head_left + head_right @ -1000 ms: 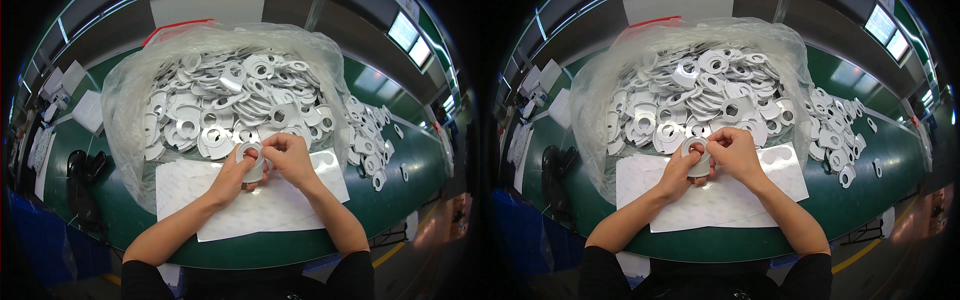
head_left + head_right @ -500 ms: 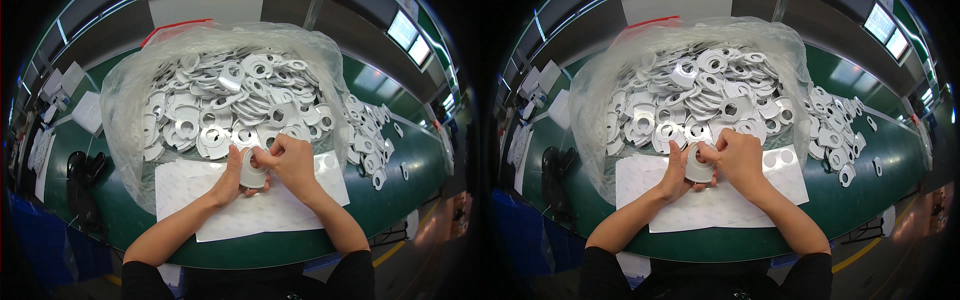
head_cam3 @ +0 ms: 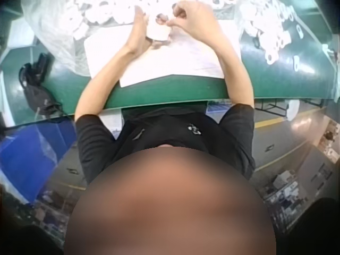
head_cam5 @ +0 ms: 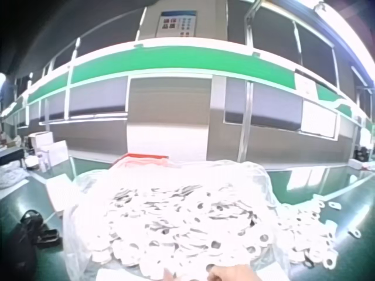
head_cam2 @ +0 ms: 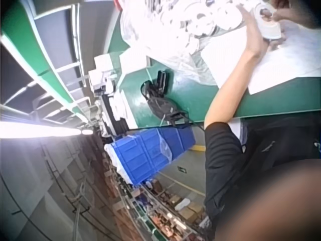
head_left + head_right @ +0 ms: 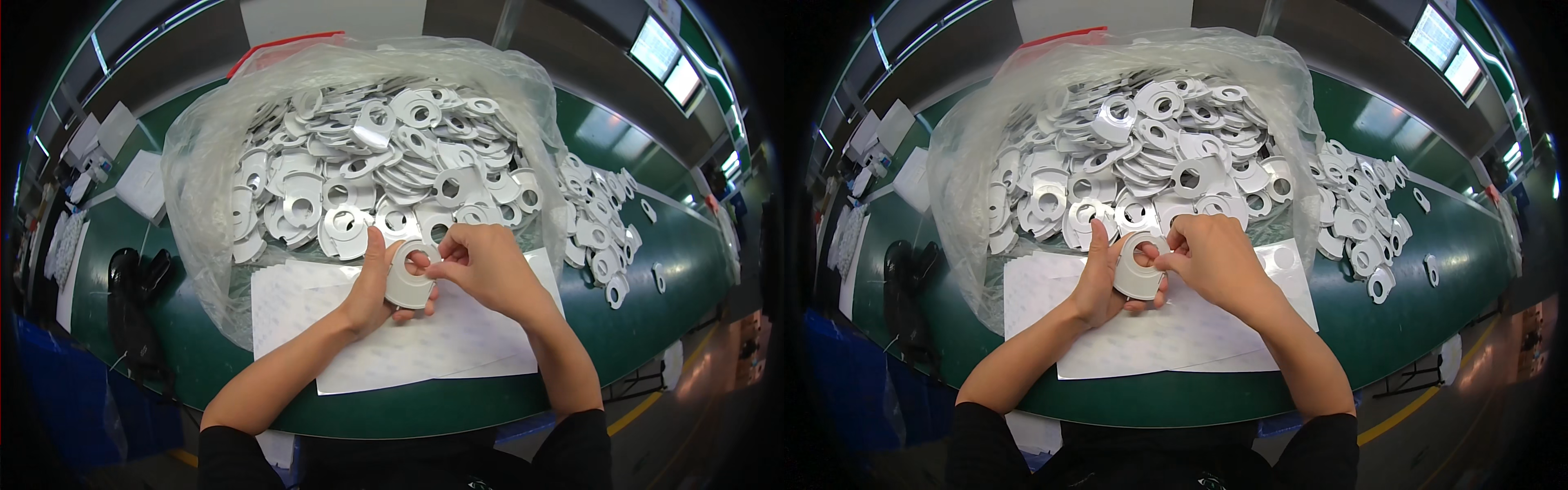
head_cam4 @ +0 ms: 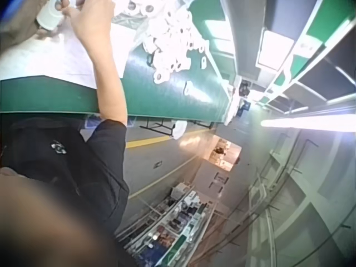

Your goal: Peeling circular adhesive stickers from a backing sheet and applying them onto white circular plastic fixture components.

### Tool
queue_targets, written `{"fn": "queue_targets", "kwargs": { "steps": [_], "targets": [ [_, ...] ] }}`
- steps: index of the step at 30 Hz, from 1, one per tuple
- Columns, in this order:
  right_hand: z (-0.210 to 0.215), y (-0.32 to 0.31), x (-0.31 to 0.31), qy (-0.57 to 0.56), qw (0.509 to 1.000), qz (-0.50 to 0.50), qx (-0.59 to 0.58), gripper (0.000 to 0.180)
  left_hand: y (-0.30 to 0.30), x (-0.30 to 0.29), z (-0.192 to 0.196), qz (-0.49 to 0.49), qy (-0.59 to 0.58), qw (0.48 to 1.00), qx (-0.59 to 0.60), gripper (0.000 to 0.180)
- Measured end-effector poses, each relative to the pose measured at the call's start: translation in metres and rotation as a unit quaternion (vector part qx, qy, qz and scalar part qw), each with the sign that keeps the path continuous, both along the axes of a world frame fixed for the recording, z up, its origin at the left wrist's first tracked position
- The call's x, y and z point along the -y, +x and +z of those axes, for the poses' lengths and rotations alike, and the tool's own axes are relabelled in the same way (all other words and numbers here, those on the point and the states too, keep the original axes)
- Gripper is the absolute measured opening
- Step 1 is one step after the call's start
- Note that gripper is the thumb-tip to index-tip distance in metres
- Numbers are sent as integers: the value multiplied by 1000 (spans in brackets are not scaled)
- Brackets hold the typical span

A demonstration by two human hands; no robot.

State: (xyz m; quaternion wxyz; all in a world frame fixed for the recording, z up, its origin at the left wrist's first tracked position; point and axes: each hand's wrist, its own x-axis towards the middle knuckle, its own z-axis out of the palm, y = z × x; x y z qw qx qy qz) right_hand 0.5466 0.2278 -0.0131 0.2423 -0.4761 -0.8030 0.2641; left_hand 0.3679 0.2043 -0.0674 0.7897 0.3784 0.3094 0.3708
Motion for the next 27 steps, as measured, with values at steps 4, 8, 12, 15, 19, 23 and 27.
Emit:
{"fn": "queue_targets", "kwargs": {
  "steps": [4,8,12,15,19,23,27],
  "targets": [
    [4,-4,4,-5,998,-24,57,20,-3,-2,1,-21,-4,1000,-5,88],
    [2,-9,8,19,990,-45,131,26,-3,-2,5,-22,-20,999,-19,88],
    [3,-7,6,19,989,-46,138,26,-5,-6,5,-42,-22,999,3,86],
    [11,10,-4,16,997,-45,64,23,-1,-5,11,1,-2,1000,-1,76],
    [41,69,-29,88,964,-251,29,27,-15,-19,15,140,103,982,-66,41],
    [48,160,-50,208,873,-405,173,31,-33,-34,21,257,279,900,-214,24],
    [49,175,-46,139,775,-543,293,34,-30,-28,21,172,463,726,-479,31]
  ]
}}
